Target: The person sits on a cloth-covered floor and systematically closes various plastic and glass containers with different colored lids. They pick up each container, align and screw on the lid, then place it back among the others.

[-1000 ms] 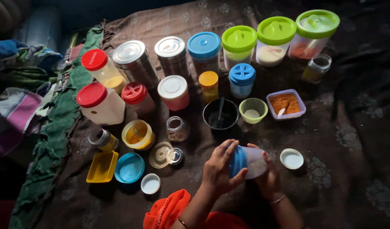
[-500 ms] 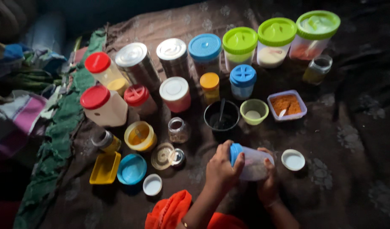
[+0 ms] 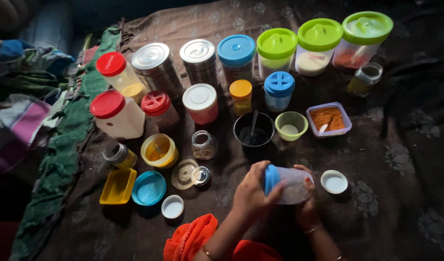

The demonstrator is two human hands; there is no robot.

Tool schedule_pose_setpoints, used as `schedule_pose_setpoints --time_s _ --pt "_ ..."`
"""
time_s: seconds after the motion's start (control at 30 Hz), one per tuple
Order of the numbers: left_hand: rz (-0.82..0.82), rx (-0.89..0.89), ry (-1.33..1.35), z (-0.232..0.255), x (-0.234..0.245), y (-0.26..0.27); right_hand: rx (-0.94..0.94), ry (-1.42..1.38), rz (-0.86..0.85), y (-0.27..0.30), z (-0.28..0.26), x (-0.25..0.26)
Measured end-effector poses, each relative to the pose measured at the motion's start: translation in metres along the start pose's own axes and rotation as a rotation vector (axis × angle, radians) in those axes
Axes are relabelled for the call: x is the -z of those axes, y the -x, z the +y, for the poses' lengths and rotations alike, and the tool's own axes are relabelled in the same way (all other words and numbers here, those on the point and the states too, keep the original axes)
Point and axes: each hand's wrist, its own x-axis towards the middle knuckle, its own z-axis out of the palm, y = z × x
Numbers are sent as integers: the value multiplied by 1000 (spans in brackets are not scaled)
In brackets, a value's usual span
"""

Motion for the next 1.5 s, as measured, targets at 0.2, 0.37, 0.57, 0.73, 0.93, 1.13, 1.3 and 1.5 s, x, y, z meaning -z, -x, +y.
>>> schedule_pose_setpoints --time_s 0.2,0.37,0.57,0.73,0.93,1.13,1.3,1.5 --pt "-177 -795 -555 -15 35 -3 -201 -369 -15 -7 7 10" --pt "-165 -272 -104 -11 45 1 -144 -340 -90 -8 11 12" --pt "-417 388 142 -7 42 -7 -154 -303 -65 -8 9 13" --pt "-399 195 169 -7 39 -4 -174 -303 -63 -8 8 15" --pt "-359 227 -6 -2 32 -9 -143 -270 -58 -10 6 10" --pt "-378 79 -137 9 35 -1 -214 -315 -62 -7 -4 11" --pt "-351 -13 -166 11 37 -2 -189 -282 -95 -7 -9 8" --pt "-384 -24 -143 4 36 -2 -216 -247 -52 -6 -9 10"
